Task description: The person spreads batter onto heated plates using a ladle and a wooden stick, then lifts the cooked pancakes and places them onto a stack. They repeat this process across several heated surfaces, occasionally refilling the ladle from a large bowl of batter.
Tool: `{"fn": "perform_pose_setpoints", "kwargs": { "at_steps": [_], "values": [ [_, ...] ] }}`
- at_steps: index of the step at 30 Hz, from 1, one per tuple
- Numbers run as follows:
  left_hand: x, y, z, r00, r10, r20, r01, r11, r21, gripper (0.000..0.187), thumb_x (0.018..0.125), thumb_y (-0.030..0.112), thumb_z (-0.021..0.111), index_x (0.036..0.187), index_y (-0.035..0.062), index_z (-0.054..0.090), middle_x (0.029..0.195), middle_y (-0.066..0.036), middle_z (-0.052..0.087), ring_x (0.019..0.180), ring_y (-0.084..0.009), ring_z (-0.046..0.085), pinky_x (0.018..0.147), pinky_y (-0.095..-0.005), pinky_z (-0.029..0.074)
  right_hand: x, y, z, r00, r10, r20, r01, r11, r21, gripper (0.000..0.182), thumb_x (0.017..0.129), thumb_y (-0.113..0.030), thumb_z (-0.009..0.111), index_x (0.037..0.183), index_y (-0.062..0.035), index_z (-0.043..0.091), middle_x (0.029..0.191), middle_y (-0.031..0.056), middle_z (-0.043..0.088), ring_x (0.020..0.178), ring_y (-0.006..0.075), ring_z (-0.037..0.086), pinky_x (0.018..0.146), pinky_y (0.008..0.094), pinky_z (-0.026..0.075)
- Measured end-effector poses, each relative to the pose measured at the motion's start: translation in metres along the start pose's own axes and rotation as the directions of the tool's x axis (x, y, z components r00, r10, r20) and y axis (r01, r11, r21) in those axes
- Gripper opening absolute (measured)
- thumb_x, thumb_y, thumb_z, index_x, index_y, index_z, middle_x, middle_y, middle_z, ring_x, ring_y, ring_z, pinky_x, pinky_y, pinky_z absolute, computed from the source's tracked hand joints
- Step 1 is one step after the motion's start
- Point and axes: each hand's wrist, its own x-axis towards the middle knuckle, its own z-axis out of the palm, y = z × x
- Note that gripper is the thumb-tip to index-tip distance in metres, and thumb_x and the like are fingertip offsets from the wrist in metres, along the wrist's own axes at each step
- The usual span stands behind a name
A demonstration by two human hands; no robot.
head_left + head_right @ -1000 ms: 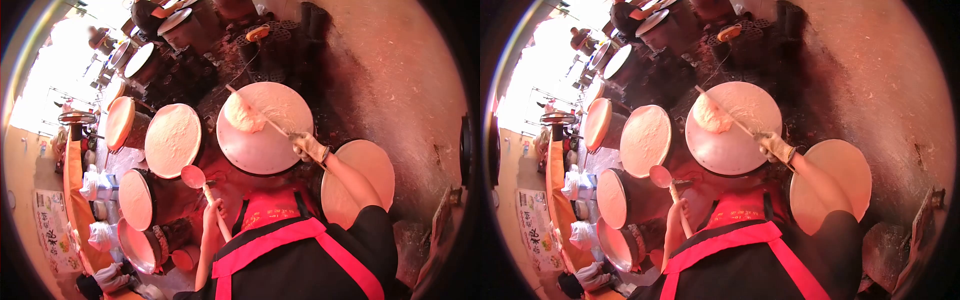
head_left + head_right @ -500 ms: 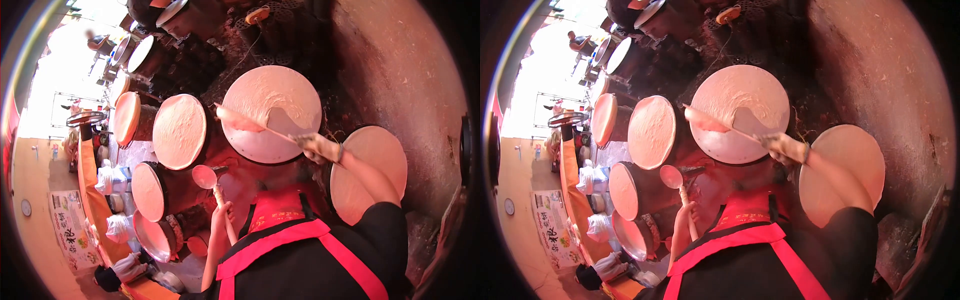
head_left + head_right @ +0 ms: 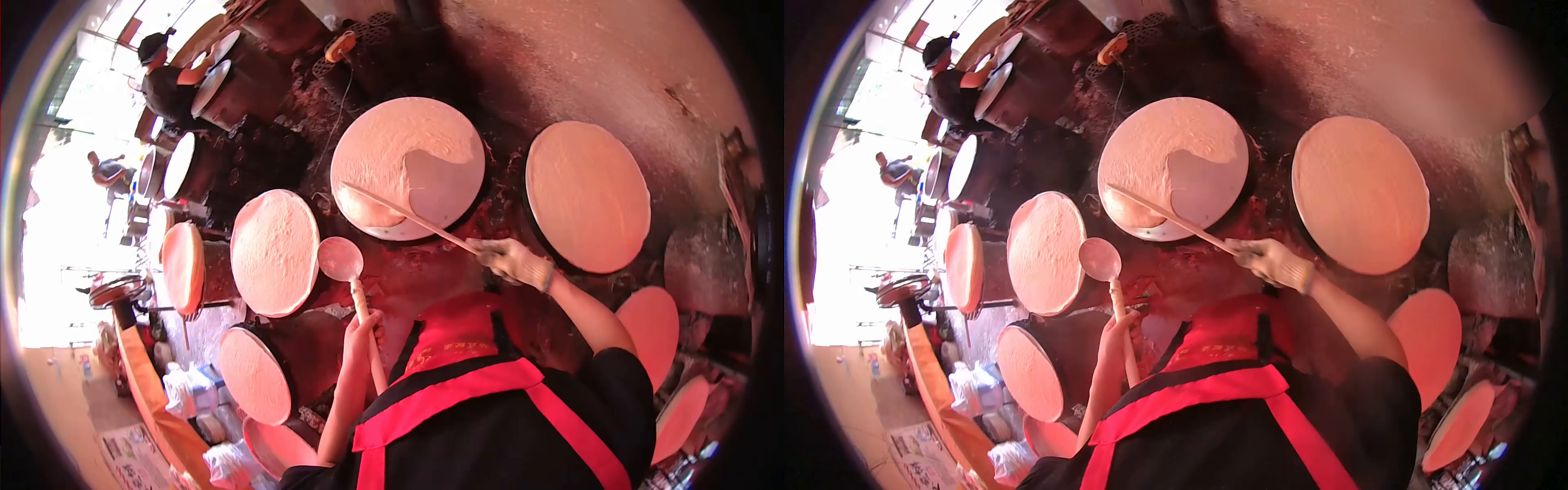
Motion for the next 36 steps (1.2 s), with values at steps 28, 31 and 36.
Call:
{"fn": "perform_pose_setpoints", "kwargs": {
  "at_steps": [28, 31, 36],
  "values": [
    [-0.065, -0.111, -0.195, 0.979, 0.163, -0.123, -0.163, 0.987, 0.012, 0.018, 0.086, 0.013, 0.061, 0.102, 0.0037, 0.06, 0.085, 0.001, 0.057, 0.075, -0.0082, 0.053, 0.066, -0.0216, 0.041, 0.101, 0.02, 0.19, 0.694, -0.122, -0.709, 0.452, 0.841, 0.297, 0.035, 0.1, -0.033, 0.043, 0.135, -0.027, 0.043, 0.058, -0.0014, 0.047, 0.038, 0.0072, 0.038, 0.033, 0.0252, 0.032],
    [-0.064, -0.097, -0.178, 0.983, 0.158, -0.095, -0.155, 0.987, 0.039, 0.018, 0.086, 0.014, 0.062, 0.101, 0.0045, 0.06, 0.081, 0.002, 0.057, 0.071, -0.0075, 0.052, 0.063, -0.021, 0.04, 0.124, -0.003, 0.189, 0.719, -0.055, -0.693, 0.537, 0.677, 0.504, 0.021, 0.099, -0.036, 0.045, 0.108, -0.0189, 0.052, 0.06, 0.0013, 0.052, 0.038, 0.0111, 0.045, 0.033, 0.0268, 0.035],
    [-0.045, -0.087, -0.137, 0.979, 0.185, -0.09, -0.189, 0.982, -0.033, 0.024, 0.086, 0.014, 0.062, 0.107, 0.0031, 0.058, 0.082, 0.001, 0.057, 0.07, -0.0067, 0.054, 0.061, -0.0202, 0.043, 0.067, 0.031, 0.193, 0.944, -0.161, -0.288, 0.214, 0.963, 0.162, 0.047, 0.099, -0.039, 0.046, 0.144, -0.0271, 0.038, 0.059, -0.0014, 0.048, 0.038, 0.0065, 0.035, 0.035, 0.0226, 0.03]
  ]
}}
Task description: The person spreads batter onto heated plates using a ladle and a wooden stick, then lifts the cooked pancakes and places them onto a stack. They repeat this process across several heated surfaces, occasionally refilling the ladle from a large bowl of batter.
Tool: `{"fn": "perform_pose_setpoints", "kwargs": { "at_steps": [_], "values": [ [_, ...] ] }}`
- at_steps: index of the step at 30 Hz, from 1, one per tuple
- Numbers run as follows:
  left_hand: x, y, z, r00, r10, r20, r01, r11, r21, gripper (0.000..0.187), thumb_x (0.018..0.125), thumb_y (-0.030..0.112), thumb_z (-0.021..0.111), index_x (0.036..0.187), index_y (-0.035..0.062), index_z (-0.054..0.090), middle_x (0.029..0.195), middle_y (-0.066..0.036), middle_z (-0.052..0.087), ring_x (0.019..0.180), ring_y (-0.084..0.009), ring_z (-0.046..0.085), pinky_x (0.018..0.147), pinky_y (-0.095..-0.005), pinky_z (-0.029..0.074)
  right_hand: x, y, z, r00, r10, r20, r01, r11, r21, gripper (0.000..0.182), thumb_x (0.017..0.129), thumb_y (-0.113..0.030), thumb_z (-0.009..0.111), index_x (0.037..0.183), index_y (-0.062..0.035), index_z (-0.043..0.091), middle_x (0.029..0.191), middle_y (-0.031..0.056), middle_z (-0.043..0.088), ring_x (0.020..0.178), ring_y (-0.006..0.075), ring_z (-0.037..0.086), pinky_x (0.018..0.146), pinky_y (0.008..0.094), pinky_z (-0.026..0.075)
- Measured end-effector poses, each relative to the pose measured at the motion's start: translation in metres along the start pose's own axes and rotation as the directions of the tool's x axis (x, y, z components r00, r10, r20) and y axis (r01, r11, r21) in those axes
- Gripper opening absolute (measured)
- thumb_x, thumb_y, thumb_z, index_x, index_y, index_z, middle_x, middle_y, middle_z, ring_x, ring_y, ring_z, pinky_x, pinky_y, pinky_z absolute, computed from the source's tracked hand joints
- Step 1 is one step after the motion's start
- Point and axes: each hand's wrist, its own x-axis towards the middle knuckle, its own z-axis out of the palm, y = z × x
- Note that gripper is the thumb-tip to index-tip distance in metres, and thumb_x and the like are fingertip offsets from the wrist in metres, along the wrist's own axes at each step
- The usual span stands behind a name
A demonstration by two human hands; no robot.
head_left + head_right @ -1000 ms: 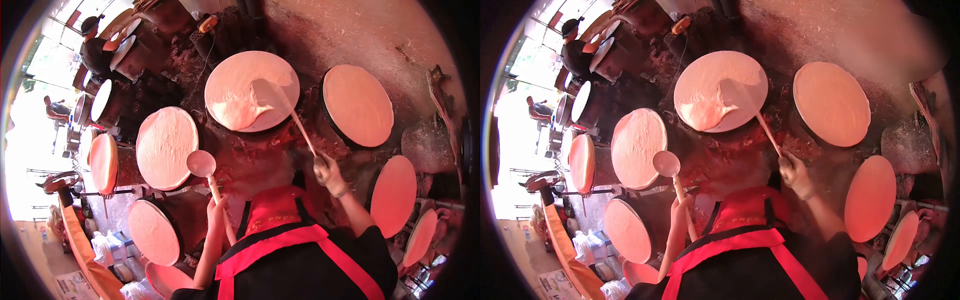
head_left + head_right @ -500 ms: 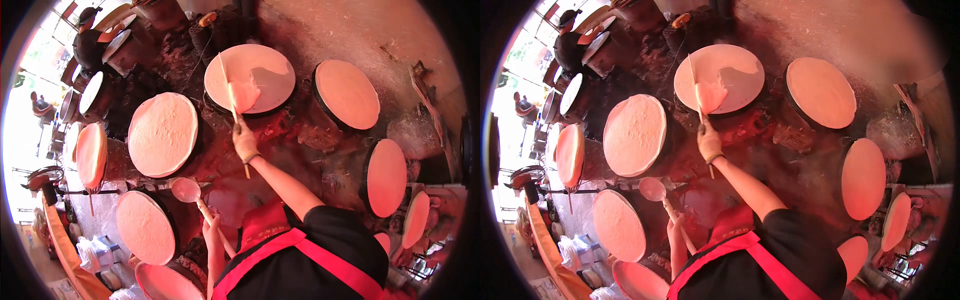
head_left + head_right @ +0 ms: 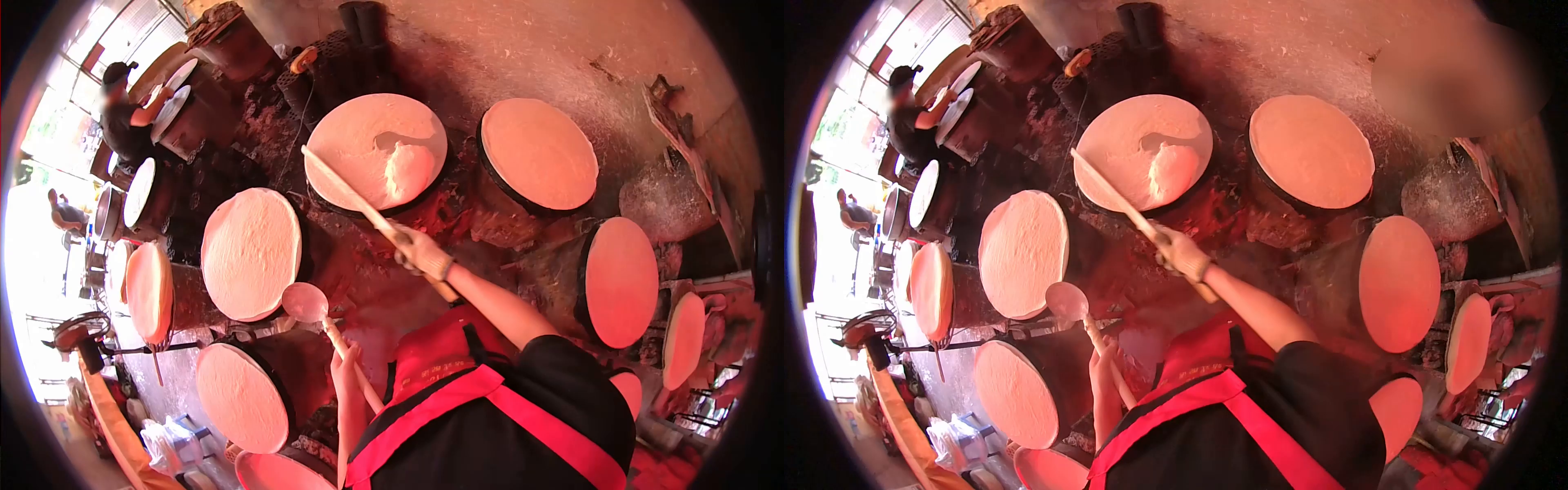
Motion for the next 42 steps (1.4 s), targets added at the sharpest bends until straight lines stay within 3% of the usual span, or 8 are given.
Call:
{"fn": "perform_pose_setpoints", "kwargs": {
  "at_steps": [7, 17, 22, 28, 29, 32, 37, 42],
  "values": [
    [0.018, 0.017, 0.063, 0.996, -0.041, 0.073, 0.043, 0.999, -0.018, 0.042, 0.087, 0.009, 0.061, 0.125, -0.0034, 0.049, 0.099, -0.004, 0.058, 0.088, -0.0106, 0.059, 0.079, -0.0224, 0.048, 0.023, -0.037, -0.104, 0.98, -0.069, -0.185, 0.099, 0.983, 0.156, 0.044, 0.098, -0.04, 0.047, 0.138, -0.0211, 0.043, 0.059, -0.0014, 0.048, 0.039, 0.0054, 0.038, 0.033, 0.022, 0.029],
    [0.034, 0.023, 0.144, 0.994, -0.016, 0.104, 0.014, 1.0, 0.023, 0.036, 0.087, 0.009, 0.063, 0.12, -0.0009, 0.052, 0.094, 0.001, 0.055, 0.081, -0.0059, 0.055, 0.072, -0.019, 0.043, 0.04, -0.066, -0.223, 0.993, -0.116, 0.006, 0.109, 0.913, -0.392, 0.048, 0.096, -0.045, 0.049, 0.139, -0.025, 0.046, 0.06, -0.0025, 0.05, 0.044, 0.0045, 0.04, 0.04, 0.0214, 0.034],
    [0.034, 0.019, 0.168, 0.997, 0.008, 0.079, -0.011, 0.999, 0.04, 0.031, 0.086, 0.011, 0.063, 0.115, 0.0007, 0.055, 0.09, 0.002, 0.056, 0.077, -0.0056, 0.054, 0.069, -0.0201, 0.044, 0.157, -0.077, -0.212, 0.657, -0.753, 0.048, 0.627, 0.509, -0.59, 0.038, 0.096, -0.027, 0.05, 0.13, -0.0083, 0.054, 0.086, 0.0146, 0.068, 0.073, 0.0261, 0.065, 0.07, 0.0341, 0.05],
    [0.026, 0.04, 0.179, 0.996, -0.029, 0.089, 0.021, 0.996, 0.082, 0.011, 0.087, 0.011, 0.063, 0.094, 0.0058, 0.056, 0.072, 0.001, 0.055, 0.058, -0.0067, 0.052, 0.049, -0.0188, 0.04, 0.092, -0.084, -0.182, 0.849, -0.481, 0.219, 0.52, 0.684, -0.512, 0.037, 0.091, -0.019, 0.058, 0.127, -0.0106, 0.057, 0.12, 0.0169, 0.062, 0.118, 0.0252, 0.057, 0.096, 0.0316, 0.042],
    [0.024, 0.046, 0.181, 0.996, -0.036, 0.082, 0.027, 0.995, 0.099, 0.009, 0.088, 0.012, 0.063, 0.09, 0.0077, 0.055, 0.07, 0.001, 0.056, 0.05, -0.0056, 0.048, 0.041, -0.018, 0.033, 0.089, -0.082, -0.179, 0.73, -0.681, 0.061, 0.646, 0.658, -0.386, 0.036, 0.093, -0.023, 0.058, 0.127, -0.0109, 0.059, 0.108, 0.0108, 0.068, 0.092, 0.018, 0.066, 0.078, 0.0288, 0.05],
    [0.023, 0.052, 0.176, 0.994, -0.068, 0.08, 0.055, 0.987, 0.153, 0.012, 0.09, 0.016, 0.064, 0.089, 0.0087, 0.055, 0.066, 0.002, 0.055, 0.043, -0.0038, 0.041, 0.037, -0.0188, 0.027, 0.057, -0.078, -0.169, 0.925, -0.025, -0.379, 0.13, 0.959, 0.252, 0.034, 0.093, -0.021, 0.06, 0.125, -0.009, 0.059, 0.082, -0.0057, 0.057, 0.052, -0.0005, 0.032, 0.044, 0.0167, 0.03],
    [0.032, 0.058, 0.191, 0.996, -0.055, 0.065, 0.042, 0.982, 0.184, 0.028, 0.098, 0.031, 0.051, 0.11, 0.0065, 0.055, 0.062, -0.001, 0.053, 0.04, -0.0056, 0.039, 0.036, -0.0198, 0.027, 0.044, -0.085, -0.126, 0.999, 0.032, -0.022, -0.029, 0.99, 0.136, 0.041, 0.091, -0.024, 0.058, 0.13, -0.0113, 0.056, 0.056, -0.0077, 0.038, 0.037, 0.0042, 0.032, 0.034, 0.0224, 0.026],
    [0.032, 0.061, 0.182, 0.981, -0.033, 0.193, 0.029, 0.999, 0.028, 0.027, 0.099, 0.03, 0.049, 0.109, 0.0051, 0.054, 0.071, -0.002, 0.053, 0.047, -0.0069, 0.044, 0.038, -0.0189, 0.03, 0.049, -0.068, -0.158, 0.933, 0.026, -0.358, 0.091, 0.947, 0.307, 0.036, 0.093, -0.026, 0.059, 0.128, -0.018, 0.058, 0.053, -0.0082, 0.038, 0.036, 0.0032, 0.03, 0.032, 0.0217, 0.023]
  ]
}}
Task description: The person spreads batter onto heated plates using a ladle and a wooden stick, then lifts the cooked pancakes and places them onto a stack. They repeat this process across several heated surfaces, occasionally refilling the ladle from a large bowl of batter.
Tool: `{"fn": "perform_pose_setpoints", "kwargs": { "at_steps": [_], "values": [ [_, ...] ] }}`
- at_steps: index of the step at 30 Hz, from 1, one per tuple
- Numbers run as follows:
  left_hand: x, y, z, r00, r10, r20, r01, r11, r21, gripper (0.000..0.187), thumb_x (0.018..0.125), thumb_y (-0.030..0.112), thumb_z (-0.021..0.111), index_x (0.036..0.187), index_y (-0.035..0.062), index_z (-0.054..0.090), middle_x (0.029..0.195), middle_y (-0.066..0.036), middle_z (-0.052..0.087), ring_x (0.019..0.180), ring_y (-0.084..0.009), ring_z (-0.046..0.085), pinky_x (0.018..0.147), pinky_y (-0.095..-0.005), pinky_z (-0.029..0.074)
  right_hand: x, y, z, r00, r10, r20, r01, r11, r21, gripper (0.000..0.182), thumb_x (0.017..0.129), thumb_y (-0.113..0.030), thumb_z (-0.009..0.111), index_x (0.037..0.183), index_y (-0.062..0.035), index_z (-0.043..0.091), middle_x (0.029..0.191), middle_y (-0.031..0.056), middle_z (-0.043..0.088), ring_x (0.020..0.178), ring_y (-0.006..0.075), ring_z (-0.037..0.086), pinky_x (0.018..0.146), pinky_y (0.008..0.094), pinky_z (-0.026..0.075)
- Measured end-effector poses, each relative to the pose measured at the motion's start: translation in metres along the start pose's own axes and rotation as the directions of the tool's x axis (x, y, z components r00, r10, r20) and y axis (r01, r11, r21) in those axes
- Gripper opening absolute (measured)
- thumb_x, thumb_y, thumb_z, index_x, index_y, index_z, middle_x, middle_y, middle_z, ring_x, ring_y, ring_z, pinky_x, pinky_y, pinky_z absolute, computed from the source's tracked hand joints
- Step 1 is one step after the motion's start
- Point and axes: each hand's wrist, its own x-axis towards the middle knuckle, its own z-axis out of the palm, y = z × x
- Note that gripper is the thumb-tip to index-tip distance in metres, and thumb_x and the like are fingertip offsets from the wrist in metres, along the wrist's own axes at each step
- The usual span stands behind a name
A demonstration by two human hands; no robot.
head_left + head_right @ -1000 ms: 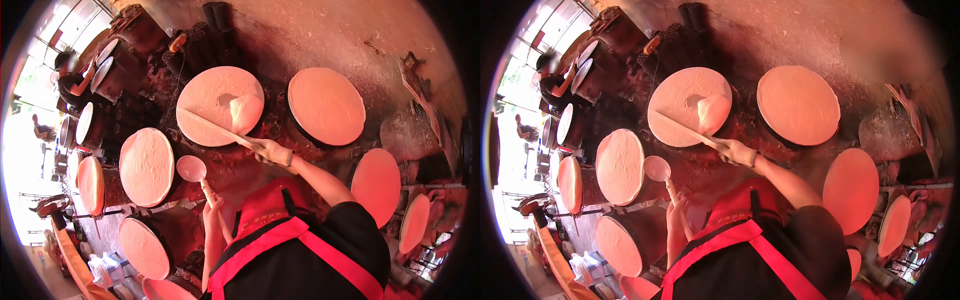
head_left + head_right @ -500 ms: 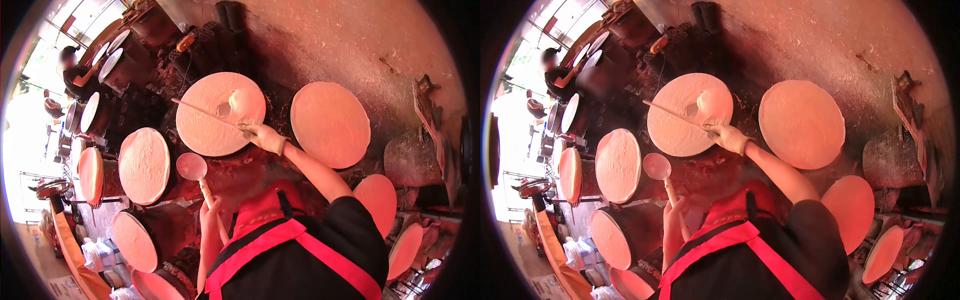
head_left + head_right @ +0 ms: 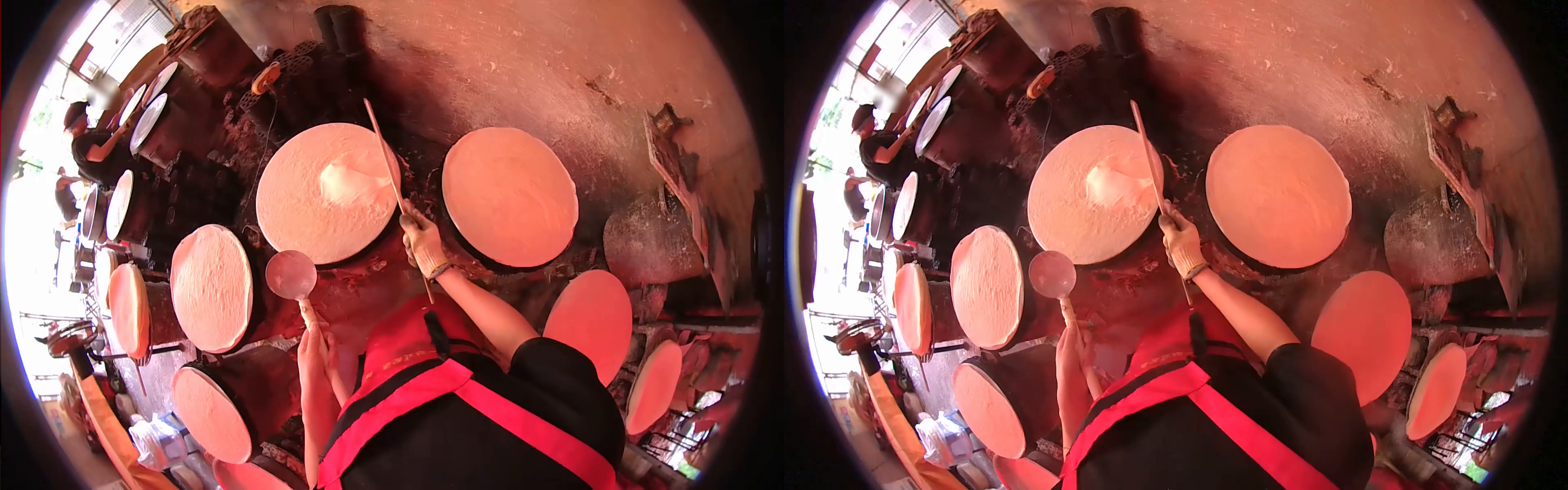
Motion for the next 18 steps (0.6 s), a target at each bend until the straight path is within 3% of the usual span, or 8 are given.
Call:
{"fn": "perform_pose_setpoints", "kwargs": {
  "at_steps": [1, 4, 7, 9, 12, 15, 17, 18],
  "values": [
    [-0.002, 0.002, 0.003, 0.999, -0.033, -0.016, 0.032, 0.998, -0.056, 0.026, 0.099, 0.029, 0.049, 0.108, 0.005, 0.054, 0.074, -0.002, 0.053, 0.05, -0.0071, 0.045, 0.039, -0.0187, 0.031, -0.002, 0.01, 0.0, 1.0, -0.029, -0.003, 0.03, 0.998, 0.056, 0.035, 0.093, -0.027, 0.059, 0.128, -0.019, 0.058, 0.053, -0.0081, 0.039, 0.036, 0.0032, 0.029, 0.032, 0.0217, 0.023],
    [-0.002, 0.007, 0.009, 0.994, -0.106, 0.006, 0.106, 0.977, -0.186, 0.024, 0.099, 0.027, 0.048, 0.107, 0.0047, 0.053, 0.088, -0.003, 0.053, 0.061, -0.0077, 0.047, 0.041, -0.0184, 0.034, -0.014, 0.011, 0.022, 0.986, 0.079, 0.15, -0.072, 0.996, -0.049, 0.036, 0.093, -0.027, 0.058, 0.129, -0.0222, 0.056, 0.052, -0.007, 0.038, 0.035, 0.0043, 0.029, 0.032, 0.0233, 0.024],
    [0.004, 0.002, 0.004, 0.986, -0.116, 0.123, 0.143, 0.96, -0.239, 0.023, 0.099, 0.026, 0.048, 0.108, 0.0046, 0.053, 0.085, -0.002, 0.052, 0.058, -0.0073, 0.044, 0.041, -0.0179, 0.033, 0.02, -0.016, 0.012, 0.966, 0.117, 0.23, -0.085, 0.986, -0.144, 0.032, 0.092, -0.026, 0.059, 0.123, -0.0202, 0.058, 0.052, -0.006, 0.039, 0.034, 0.0052, 0.03, 0.031, 0.0244, 0.024],
    [0.004, 0.002, 0.007, 0.983, -0.144, 0.112, 0.164, 0.965, -0.204, 0.022, 0.099, 0.024, 0.048, 0.108, 0.0048, 0.051, 0.082, -0.002, 0.049, 0.056, -0.0068, 0.042, 0.04, -0.0178, 0.031, 0.061, -0.02, -0.001, 0.997, 0.023, 0.077, -0.014, 0.992, -0.124, 0.029, 0.091, -0.026, 0.06, 0.118, -0.0199, 0.059, 0.051, -0.0059, 0.04, 0.033, 0.0057, 0.03, 0.03, 0.0247, 0.023],
    [0.004, 0.011, 0.016, 0.976, -0.194, 0.097, 0.208, 0.963, -0.173, 0.02, 0.099, 0.024, 0.047, 0.107, 0.0058, 0.05, 0.077, 0.0, 0.045, 0.055, -0.0069, 0.04, 0.04, -0.0182, 0.031, 0.064, -0.034, -0.007, 0.975, 0.092, 0.202, -0.027, 0.953, -0.3, 0.027, 0.09, -0.034, 0.062, 0.112, -0.0201, 0.061, 0.051, -0.0066, 0.04, 0.034, 0.005, 0.031, 0.031, 0.0243, 0.023],
    [0.023, 0.011, 0.016, 0.99, -0.132, 0.055, 0.136, 0.988, -0.066, 0.025, 0.098, 0.027, 0.05, 0.108, 0.0042, 0.053, 0.073, 0.003, 0.045, 0.053, -0.0054, 0.04, 0.041, -0.0175, 0.028, 0.028, -0.04, -0.02, 0.92, 0.288, 0.265, -0.134, 0.868, -0.477, 0.04, 0.091, -0.035, 0.06, 0.129, -0.0207, 0.057, 0.054, -0.0057, 0.042, 0.035, 0.0047, 0.031, 0.031, 0.0234, 0.023],
    [0.048, 0.014, 0.011, 0.991, -0.112, 0.075, 0.117, 0.991, -0.07, 0.022, 0.098, 0.025, 0.049, 0.104, 0.0039, 0.052, 0.071, 0.003, 0.043, 0.053, -0.0055, 0.04, 0.042, -0.0183, 0.031, -0.014, -0.054, -0.036, 0.87, 0.26, 0.418, -0.069, 0.905, -0.42, 0.044, 0.092, -0.034, 0.059, 0.134, -0.0202, 0.053, 0.055, -0.0053, 0.042, 0.036, 0.0041, 0.031, 0.032, 0.0224, 0.024],
    [0.061, 0.021, 0.011, 0.992, -0.094, 0.08, 0.099, 0.993, -0.058, 0.021, 0.098, 0.024, 0.049, 0.103, 0.0038, 0.052, 0.07, 0.003, 0.043, 0.053, -0.0056, 0.04, 0.042, -0.0186, 0.032, -0.022, -0.048, -0.046, 0.897, 0.232, 0.376, -0.069, 0.914, -0.4, 0.044, 0.092, -0.033, 0.06, 0.134, -0.0201, 0.053, 0.055, -0.0056, 0.042, 0.036, 0.0038, 0.031, 0.033, 0.0221, 0.024]
  ]
}}
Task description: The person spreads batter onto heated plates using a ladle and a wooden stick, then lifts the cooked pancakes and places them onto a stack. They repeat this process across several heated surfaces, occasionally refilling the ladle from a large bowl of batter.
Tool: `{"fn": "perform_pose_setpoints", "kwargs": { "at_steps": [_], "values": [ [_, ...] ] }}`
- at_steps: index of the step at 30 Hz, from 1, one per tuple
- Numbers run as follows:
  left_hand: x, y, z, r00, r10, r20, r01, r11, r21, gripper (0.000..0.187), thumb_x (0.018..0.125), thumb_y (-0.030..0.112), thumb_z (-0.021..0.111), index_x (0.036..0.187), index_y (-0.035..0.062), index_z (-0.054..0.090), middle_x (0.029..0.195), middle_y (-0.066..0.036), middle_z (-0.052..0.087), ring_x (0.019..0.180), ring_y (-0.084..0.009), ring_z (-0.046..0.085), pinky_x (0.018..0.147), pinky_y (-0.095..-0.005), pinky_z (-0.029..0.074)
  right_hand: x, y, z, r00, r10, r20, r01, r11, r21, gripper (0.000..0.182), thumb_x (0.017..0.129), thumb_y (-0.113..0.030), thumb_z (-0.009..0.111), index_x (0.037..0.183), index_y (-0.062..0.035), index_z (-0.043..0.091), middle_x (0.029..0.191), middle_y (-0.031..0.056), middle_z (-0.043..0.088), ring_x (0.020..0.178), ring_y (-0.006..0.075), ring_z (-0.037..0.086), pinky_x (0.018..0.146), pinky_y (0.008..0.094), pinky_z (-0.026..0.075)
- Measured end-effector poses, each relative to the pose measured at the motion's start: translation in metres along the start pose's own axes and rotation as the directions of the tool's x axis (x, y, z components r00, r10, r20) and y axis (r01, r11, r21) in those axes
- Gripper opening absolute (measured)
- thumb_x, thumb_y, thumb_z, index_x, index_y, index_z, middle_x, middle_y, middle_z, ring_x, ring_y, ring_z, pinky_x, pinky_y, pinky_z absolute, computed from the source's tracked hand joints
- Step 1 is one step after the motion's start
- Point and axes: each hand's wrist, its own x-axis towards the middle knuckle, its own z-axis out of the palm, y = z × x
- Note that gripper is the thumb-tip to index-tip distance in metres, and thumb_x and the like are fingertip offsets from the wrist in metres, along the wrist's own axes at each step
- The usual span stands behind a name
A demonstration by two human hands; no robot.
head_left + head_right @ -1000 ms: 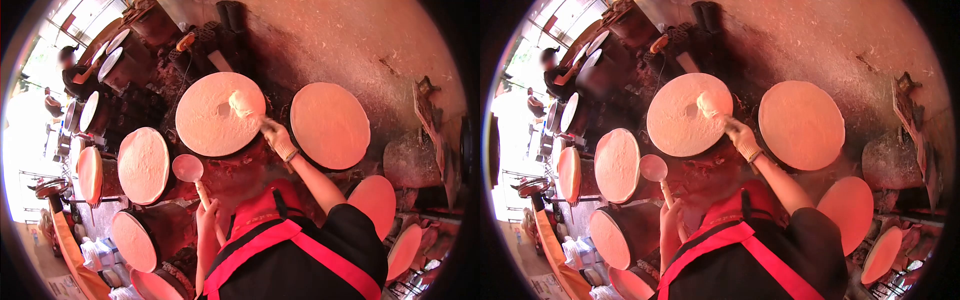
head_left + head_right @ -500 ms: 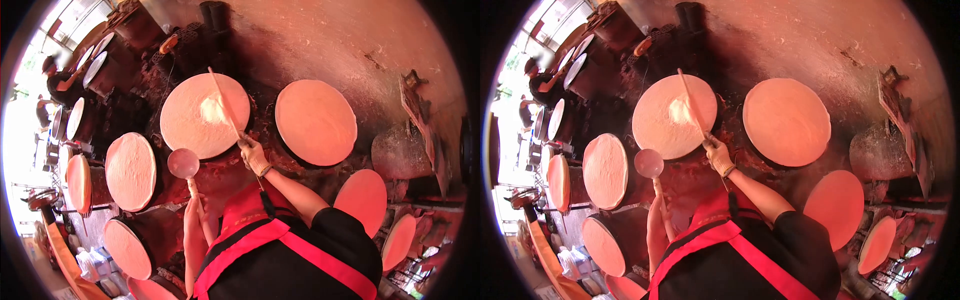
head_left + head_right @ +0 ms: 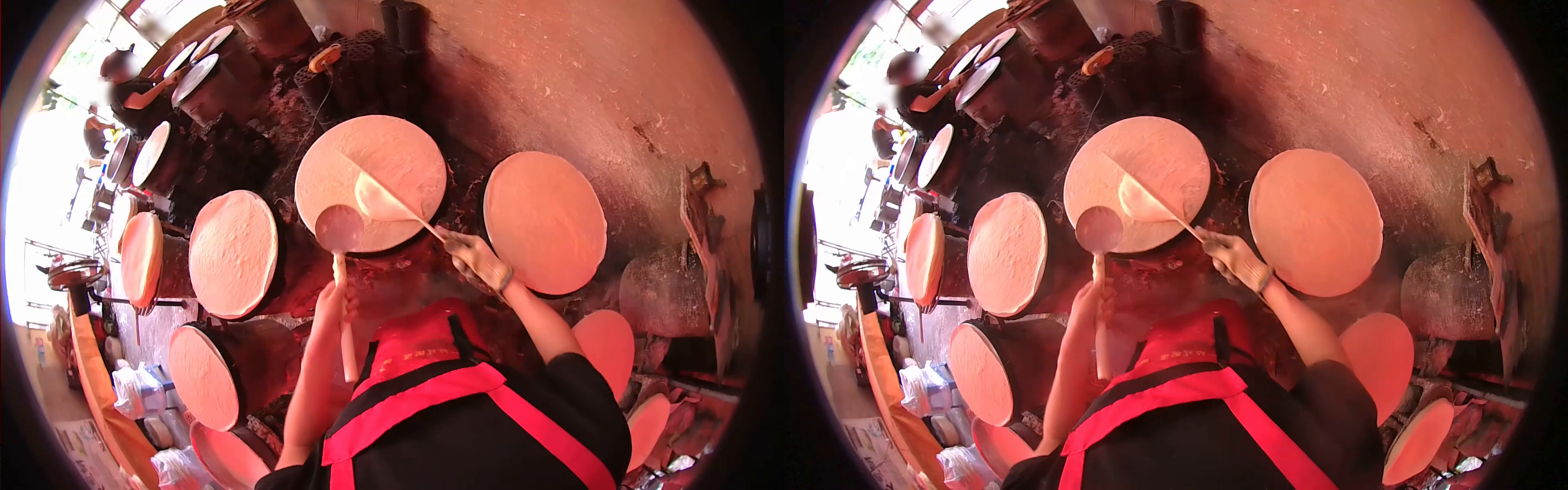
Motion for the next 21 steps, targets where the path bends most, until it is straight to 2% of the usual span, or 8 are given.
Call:
{"fn": "perform_pose_setpoints", "kwargs": {
  "at_steps": [5, 11, 14, 16, 17, 19, 20, 21],
  "values": [
    [0.063, 0.018, 0.02, 0.997, 0.068, -0.042, -0.061, 0.987, 0.151, 0.013, 0.095, 0.016, 0.051, 0.093, 0.0037, 0.047, 0.069, 0.001, 0.043, 0.053, -0.0078, 0.043, 0.042, -0.0215, 0.038, 0.009, 0.053, 0.027, 0.929, -0.054, -0.366, 0.139, 0.967, 0.211, 0.044, 0.089, -0.038, 0.065, 0.13, -0.0232, 0.056, 0.052, -0.007, 0.042, 0.034, 0.0044, 0.032, 0.031, 0.0223, 0.023],
    [0.088, 0.006, 0.06, 0.997, -0.074, -0.017, 0.07, 0.984, -0.161, 0.012, 0.088, 0.005, 0.05, 0.079, 0.0022, 0.042, 0.066, -0.001, 0.044, 0.052, -0.01, 0.044, 0.042, -0.0237, 0.039, 0.023, 0.056, 0.09, 0.998, 0.066, -0.008, -0.056, 0.902, 0.429, 0.039, 0.088, -0.037, 0.066, 0.125, -0.0275, 0.057, 0.053, -0.0045, 0.045, 0.034, 0.0066, 0.037, 0.031, 0.0248, 0.025],
    [0.067, 0.047, 0.023, 0.827, -0.228, 0.513, 0.558, 0.443, -0.702, 0.017, 0.094, 0.01, 0.047, 0.078, 0.0069, 0.042, 0.063, 0.003, 0.04, 0.046, -0.0048, 0.038, 0.04, -0.0198, 0.033, 0.009, 0.024, 0.094, 0.998, 0.044, 0.046, -0.057, 0.939, 0.34, 0.038, 0.09, -0.036, 0.062, 0.126, -0.0227, 0.056, 0.053, -0.0024, 0.046, 0.034, 0.0082, 0.038, 0.031, 0.0251, 0.025],
    [0.011, 0.063, 0.007, 0.967, -0.088, 0.24, 0.165, 0.932, -0.324, 0.014, 0.096, 0.014, 0.047, 0.085, 0.0041, 0.045, 0.064, 0.003, 0.039, 0.046, -0.0035, 0.035, 0.037, -0.0159, 0.028, 0.014, 0.008, 0.077, 0.993, -0.119, -0.016, 0.119, 0.963, 0.242, 0.038, 0.091, -0.039, 0.061, 0.124, -0.0208, 0.055, 0.053, -0.0021, 0.046, 0.034, 0.0084, 0.037, 0.032, 0.0244, 0.026],
    [0.008, 0.059, -0.022, 0.883, -0.122, 0.454, 0.331, 0.848, -0.414, 0.014, 0.096, 0.015, 0.048, 0.089, 0.0031, 0.046, 0.066, 0.002, 0.039, 0.046, -0.0033, 0.033, 0.036, -0.0152, 0.026, 0.022, 0.007, 0.063, 0.964, -0.251, -0.087, 0.262, 0.951, 0.165, 0.04, 0.09, -0.042, 0.061, 0.123, -0.0199, 0.054, 0.053, -0.0023, 0.045, 0.034, 0.0084, 0.035, 0.032, 0.0236, 0.027],
    [-0.024, 0.059, -0.032, 0.888, -0.174, 0.425, 0.355, 0.846, -0.397, 0.012, 0.096, 0.014, 0.048, 0.094, 0.0026, 0.046, 0.067, 0.001, 0.039, 0.047, -0.003, 0.032, 0.036, -0.0151, 0.025, 0.05, 0.021, 0.03, 0.947, -0.309, -0.084, 0.311, 0.824, 0.473, 0.035, 0.091, -0.045, 0.059, 0.114, -0.0194, 0.059, 0.055, -0.0029, 0.044, 0.036, 0.007, 0.033, 0.033, 0.0227, 0.027],
    [-0.035, 0.059, -0.037, 0.892, -0.189, 0.412, 0.361, 0.845, -0.394, 0.012, 0.096, 0.014, 0.048, 0.096, 0.0024, 0.046, 0.068, 0.001, 0.039, 0.047, -0.0029, 0.032, 0.036, -0.0151, 0.025, 0.048, 0.007, 0.05, 0.917, -0.011, -0.398, 0.035, 0.998, 0.052, 0.027, 0.095, -0.042, 0.053, 0.104, -0.0191, 0.063, 0.058, -0.0029, 0.047, 0.037, 0.0078, 0.037, 0.032, 0.0266, 0.028],
    [-0.04, 0.058, -0.044, 0.907, -0.215, 0.363, 0.35, 0.864, -0.361, 0.011, 0.096, 0.014, 0.048, 0.097, 0.0026, 0.046, 0.068, 0.001, 0.039, 0.047, -0.0029, 0.032, 0.036, -0.015, 0.025, 0.042, 0.033, 0.058, 0.95, -0.132, -0.283, 0.121, 0.991, -0.056, 0.025, 0.097, -0.031, 0.054, 0.111, -0.0129, 0.065, 0.079, 0.0015, 0.061, 0.054, 0.0065, 0.052, 0.044, 0.0261, 0.042]
  ]
}}
